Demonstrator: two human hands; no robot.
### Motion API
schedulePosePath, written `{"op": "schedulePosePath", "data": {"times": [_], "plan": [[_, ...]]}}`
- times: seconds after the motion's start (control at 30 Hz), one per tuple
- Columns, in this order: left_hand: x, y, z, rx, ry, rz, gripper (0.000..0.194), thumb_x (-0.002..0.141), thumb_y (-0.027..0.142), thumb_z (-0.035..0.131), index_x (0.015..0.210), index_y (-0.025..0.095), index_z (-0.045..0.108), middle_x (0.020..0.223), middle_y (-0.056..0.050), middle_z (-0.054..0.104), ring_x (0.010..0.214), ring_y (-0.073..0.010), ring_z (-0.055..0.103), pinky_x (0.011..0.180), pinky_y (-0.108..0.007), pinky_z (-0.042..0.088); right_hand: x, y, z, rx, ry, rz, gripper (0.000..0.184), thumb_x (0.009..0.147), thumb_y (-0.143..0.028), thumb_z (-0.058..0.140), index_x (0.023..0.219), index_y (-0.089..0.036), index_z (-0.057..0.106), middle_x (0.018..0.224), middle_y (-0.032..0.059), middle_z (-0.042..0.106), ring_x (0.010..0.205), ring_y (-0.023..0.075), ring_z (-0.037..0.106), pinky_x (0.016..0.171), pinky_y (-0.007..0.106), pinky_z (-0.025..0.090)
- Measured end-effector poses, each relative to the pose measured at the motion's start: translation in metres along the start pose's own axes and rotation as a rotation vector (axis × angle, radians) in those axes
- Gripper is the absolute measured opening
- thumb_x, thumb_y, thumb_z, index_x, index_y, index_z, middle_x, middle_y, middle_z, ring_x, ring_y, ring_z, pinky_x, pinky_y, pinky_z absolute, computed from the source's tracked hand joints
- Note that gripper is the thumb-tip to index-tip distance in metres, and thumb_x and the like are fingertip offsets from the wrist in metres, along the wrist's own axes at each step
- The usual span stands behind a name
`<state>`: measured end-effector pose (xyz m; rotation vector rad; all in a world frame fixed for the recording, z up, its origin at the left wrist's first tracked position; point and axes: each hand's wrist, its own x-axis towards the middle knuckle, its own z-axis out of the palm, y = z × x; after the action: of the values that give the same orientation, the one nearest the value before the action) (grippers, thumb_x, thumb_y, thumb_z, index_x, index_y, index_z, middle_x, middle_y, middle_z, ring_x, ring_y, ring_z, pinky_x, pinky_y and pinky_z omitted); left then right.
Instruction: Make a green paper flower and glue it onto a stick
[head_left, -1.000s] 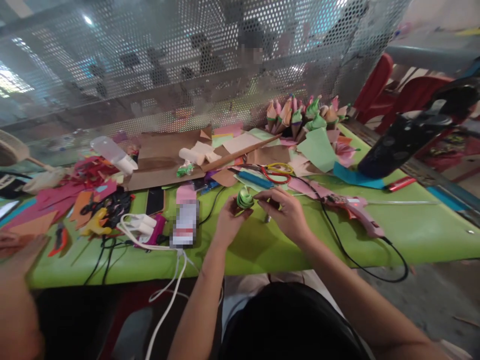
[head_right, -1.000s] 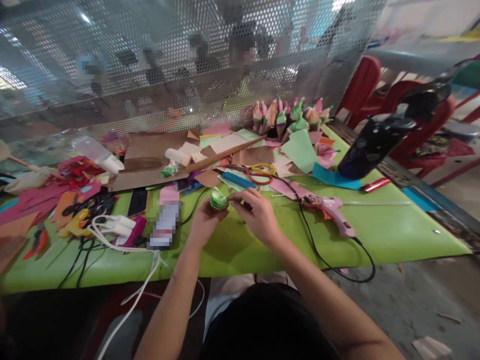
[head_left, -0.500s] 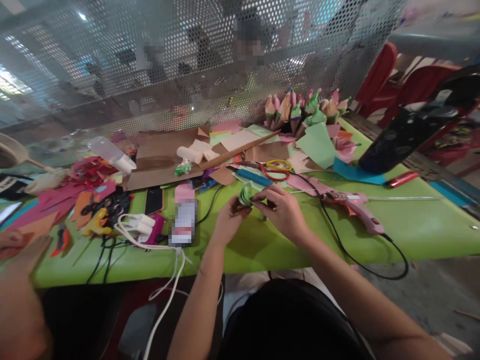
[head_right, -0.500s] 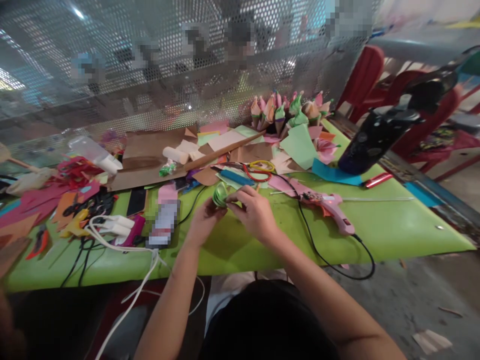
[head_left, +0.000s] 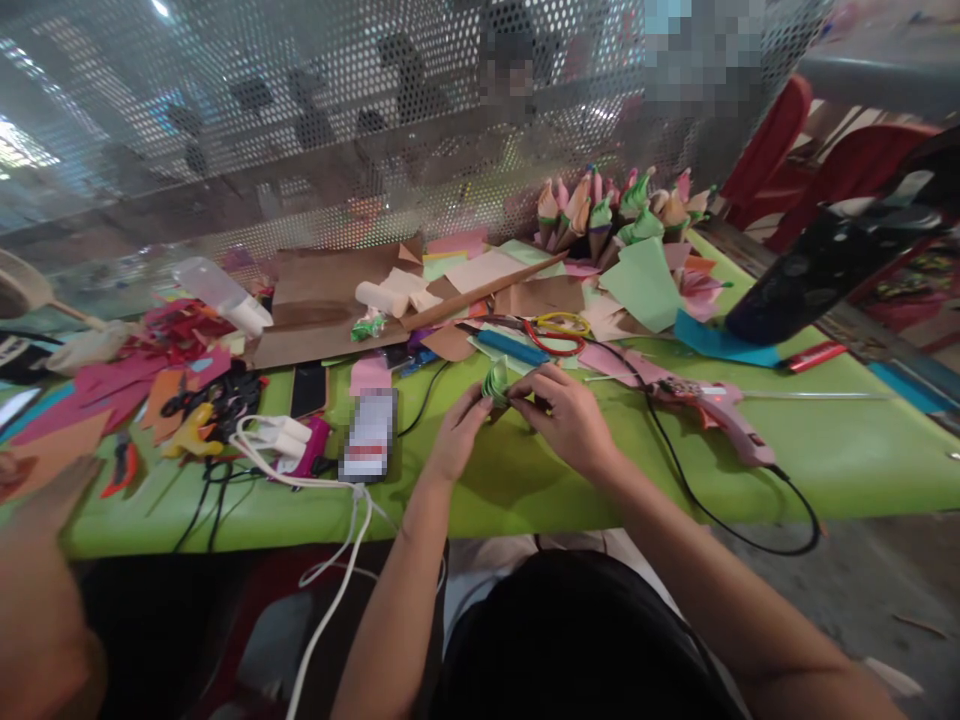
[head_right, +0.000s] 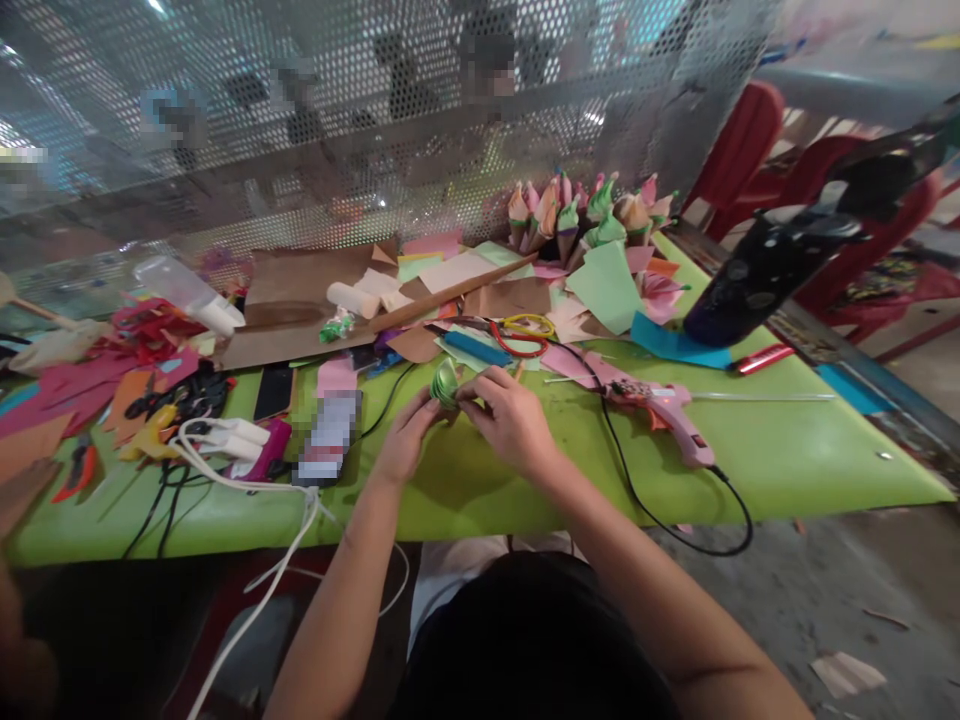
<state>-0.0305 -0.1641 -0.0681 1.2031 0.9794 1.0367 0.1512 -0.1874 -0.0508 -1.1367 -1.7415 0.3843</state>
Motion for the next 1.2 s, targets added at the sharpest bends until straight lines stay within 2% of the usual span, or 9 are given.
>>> {"op": "schedulePosePath", "data": {"times": [0.23,0.47,0.77,1.07,1.2], "plan": [[-0.002,0.015,0.007,0.124,-0.032,0.087,0.036,0.087,0.044,0.064,0.110,0.018,0.073,0.109,-0.008,0.075,0.105,-0.0234,0.065,0.096,-0.037,0.051,-0.001,-0.001,0.001,0.000,-0.010,0.005,0.013,0.092,-0.016,0.062,0.086,-0.022,0.072,0.090,0.0057,0.070,0.080,0.0185,0.068,0.072,0.027,0.052],[-0.001,0.014,0.007,0.183,-0.058,0.081,0.046,0.088,0.050,0.060,0.117,0.016,0.072,0.118,-0.012,0.075,0.110,-0.0265,0.066,0.099,-0.042,0.051,0.002,-0.005,-0.005,-0.052,-0.081,0.021,0.010,0.088,-0.018,0.067,0.087,-0.022,0.076,0.087,0.0043,0.070,0.070,0.0154,0.063,0.063,0.025,0.047],[-0.003,0.016,0.008,0.192,-0.057,0.091,0.040,0.088,0.047,0.064,0.116,0.019,0.073,0.120,-0.008,0.076,0.119,-0.0272,0.065,0.109,-0.043,0.047,0.002,-0.011,-0.005,-0.144,-0.094,0.014,0.013,0.086,-0.013,0.065,0.082,-0.021,0.075,0.084,0.0034,0.068,0.065,0.0128,0.059,0.062,0.024,0.044],[-0.003,0.018,0.010,0.133,-0.067,0.078,0.030,0.089,0.038,0.065,0.109,0.019,0.076,0.111,-0.007,0.076,0.113,-0.0272,0.066,0.104,-0.042,0.052,0.004,-0.010,-0.005,-0.099,-0.100,0.046,0.011,0.081,-0.013,0.064,0.077,-0.020,0.071,0.081,0.0025,0.067,0.061,0.0119,0.055,0.059,0.024,0.041],[-0.003,0.015,0.009,0.137,-0.075,0.084,0.032,0.088,0.040,0.065,0.111,0.019,0.074,0.111,-0.007,0.076,0.114,-0.0265,0.066,0.103,-0.039,0.052,0.005,-0.011,-0.005,-0.105,-0.092,0.049,0.011,0.081,-0.014,0.063,0.075,-0.021,0.070,0.081,0.0028,0.067,0.061,0.0123,0.056,0.059,0.024,0.042]]}}
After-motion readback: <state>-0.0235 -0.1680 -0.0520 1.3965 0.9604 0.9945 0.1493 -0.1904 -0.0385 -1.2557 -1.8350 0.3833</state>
